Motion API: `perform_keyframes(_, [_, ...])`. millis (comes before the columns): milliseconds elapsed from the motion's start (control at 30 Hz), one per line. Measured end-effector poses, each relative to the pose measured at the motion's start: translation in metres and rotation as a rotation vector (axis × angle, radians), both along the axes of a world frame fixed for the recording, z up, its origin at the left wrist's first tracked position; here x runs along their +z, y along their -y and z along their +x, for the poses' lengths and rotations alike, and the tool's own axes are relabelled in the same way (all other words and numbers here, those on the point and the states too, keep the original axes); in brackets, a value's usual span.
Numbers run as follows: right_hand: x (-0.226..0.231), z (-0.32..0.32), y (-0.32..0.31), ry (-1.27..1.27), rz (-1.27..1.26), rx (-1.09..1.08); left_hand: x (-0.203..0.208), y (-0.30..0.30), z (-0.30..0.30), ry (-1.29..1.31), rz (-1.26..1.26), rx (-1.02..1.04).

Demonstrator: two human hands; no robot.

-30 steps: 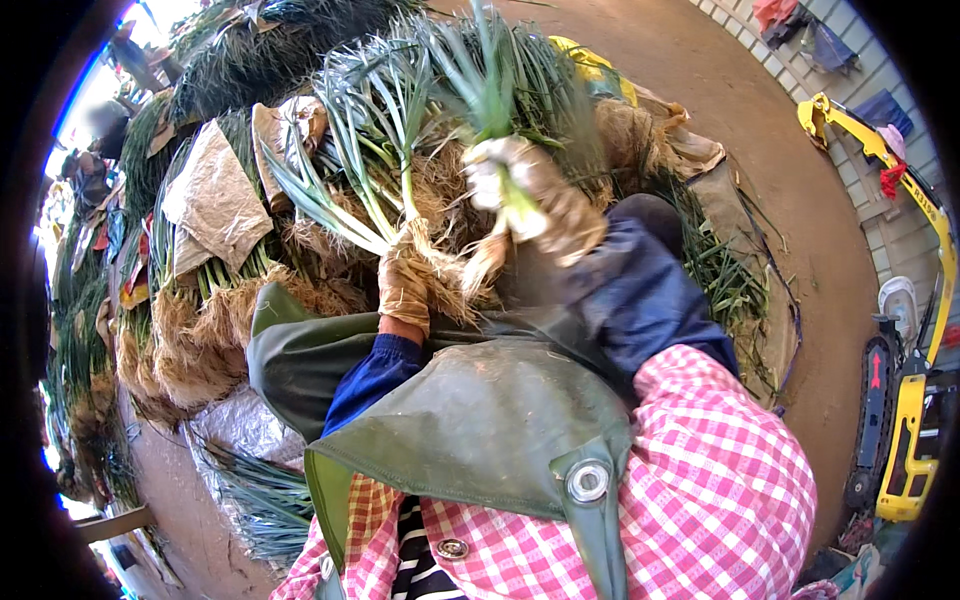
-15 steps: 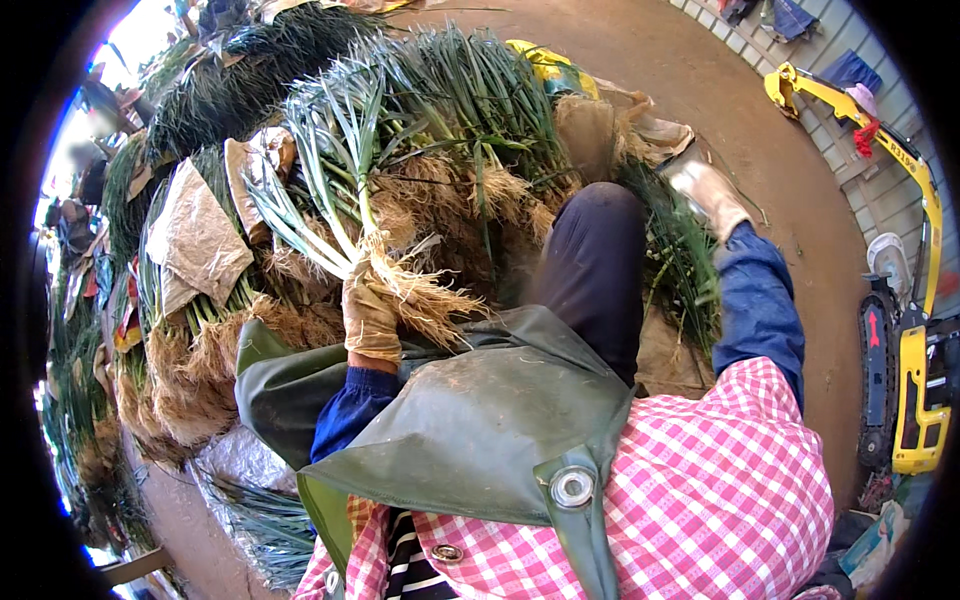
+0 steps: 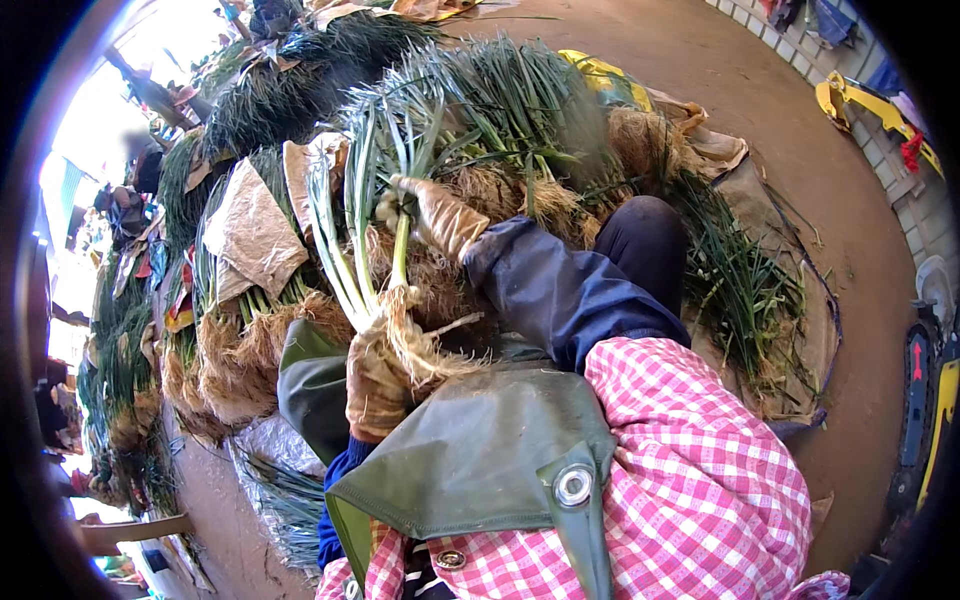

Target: The person sits on the ground and cleans scallions using a small knife to scrape dirt from the roots and peel away outer leaves before placing the cleaned plants in a pile.

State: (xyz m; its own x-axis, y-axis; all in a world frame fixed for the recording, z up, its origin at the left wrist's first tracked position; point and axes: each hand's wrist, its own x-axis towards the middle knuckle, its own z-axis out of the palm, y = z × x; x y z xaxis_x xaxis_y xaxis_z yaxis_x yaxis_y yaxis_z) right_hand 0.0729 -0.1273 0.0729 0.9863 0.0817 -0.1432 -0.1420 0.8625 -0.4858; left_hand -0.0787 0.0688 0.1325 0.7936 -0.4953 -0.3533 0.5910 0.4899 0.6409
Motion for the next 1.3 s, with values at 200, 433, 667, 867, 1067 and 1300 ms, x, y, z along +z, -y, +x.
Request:
perform_keyframes(200, [0.107, -0.005, -0.004, 0.364, -0.112, 0.038, 0.03, -0.028, -0.013, 0.265, 0.143, 0.073])
perform_keyframes(433, [0.215, 0.013, 0.036, 0.918, -0.339, -0.257, 0.055, -0.051, 0.003, 0.278, 0.032, 0.003])
perform_keyframes(667, [0.255, 0.027, 0.019, 0.809, -0.637, -0.522, 0.047, -0.015, 0.044, 0.531, -0.026, 0.106])
perform_keyframes(867, [0.165, 0.091, 0.032, 0.232, -1.08, -0.334, -0.019, 0.066, 0.064, 0.173, -0.07, -0.079])
perform_keyframes(1067, [0.012, 0.061, 0.066, 0.142, -0.857, -0.063, -0.073, 0.072, 0.056, -0.086, -0.253, -0.067])
perform_keyframes(1300, [-0.018, 0.027, 0.025, -0.061, -0.406, -0.24, -0.069, 0.066, 0.048, -0.18, -0.234, 0.059])
